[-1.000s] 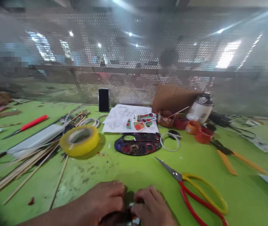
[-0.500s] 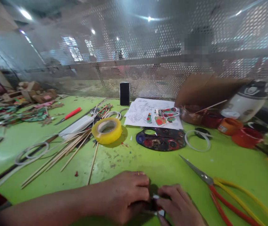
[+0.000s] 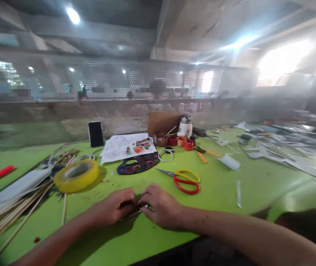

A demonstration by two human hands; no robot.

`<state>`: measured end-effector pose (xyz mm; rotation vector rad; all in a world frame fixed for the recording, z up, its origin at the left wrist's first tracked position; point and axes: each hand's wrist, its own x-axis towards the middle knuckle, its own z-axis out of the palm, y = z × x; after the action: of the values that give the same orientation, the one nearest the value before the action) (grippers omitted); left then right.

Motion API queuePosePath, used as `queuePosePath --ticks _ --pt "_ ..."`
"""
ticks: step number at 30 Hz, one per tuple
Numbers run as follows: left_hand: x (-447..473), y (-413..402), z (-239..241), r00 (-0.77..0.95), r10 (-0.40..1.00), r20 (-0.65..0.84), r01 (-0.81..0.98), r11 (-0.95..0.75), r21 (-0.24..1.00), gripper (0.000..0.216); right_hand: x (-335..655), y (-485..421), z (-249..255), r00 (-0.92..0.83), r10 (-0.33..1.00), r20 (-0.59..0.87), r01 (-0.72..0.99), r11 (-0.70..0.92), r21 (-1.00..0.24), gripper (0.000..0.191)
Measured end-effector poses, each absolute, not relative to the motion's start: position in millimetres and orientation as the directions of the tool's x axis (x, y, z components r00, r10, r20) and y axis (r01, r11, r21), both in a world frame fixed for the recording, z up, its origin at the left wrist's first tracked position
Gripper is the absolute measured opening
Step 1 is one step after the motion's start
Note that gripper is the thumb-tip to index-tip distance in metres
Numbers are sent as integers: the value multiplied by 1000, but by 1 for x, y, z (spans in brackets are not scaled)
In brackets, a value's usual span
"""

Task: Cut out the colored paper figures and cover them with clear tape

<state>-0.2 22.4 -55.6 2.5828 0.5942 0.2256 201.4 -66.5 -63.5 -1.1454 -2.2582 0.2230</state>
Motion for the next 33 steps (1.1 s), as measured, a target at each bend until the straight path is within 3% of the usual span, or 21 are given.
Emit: queuePosePath --ticks 7,13,15,20,27,33 --pt "1 28 -51 904 425 37 365 -815 451 18 197 -80 -51 -409 790 457 716 588 -376 19" --pt "2 27 -48 899 436 32 358 -778 516 22 202 -70 -58 -334 833 441 770 511 -382 16" --pt "2 27 -48 883 469 22 371 -725 580 22 218 -49 -55 -254 863 437 824 430 -368 10" --pt "1 29 -49 805 593 -2 378 -510 773 22 274 32 -41 -45 923 383 948 160 -275 17" --pt "-2 39 -51 629 776 44 298 -292 909 27 286 77 -69 -73 971 226 984 108 -144 26" --pt "-4 41 -48 589 807 46 180 -187 966 28 298 61 -60 -36 940 341 993 73 -97 18"
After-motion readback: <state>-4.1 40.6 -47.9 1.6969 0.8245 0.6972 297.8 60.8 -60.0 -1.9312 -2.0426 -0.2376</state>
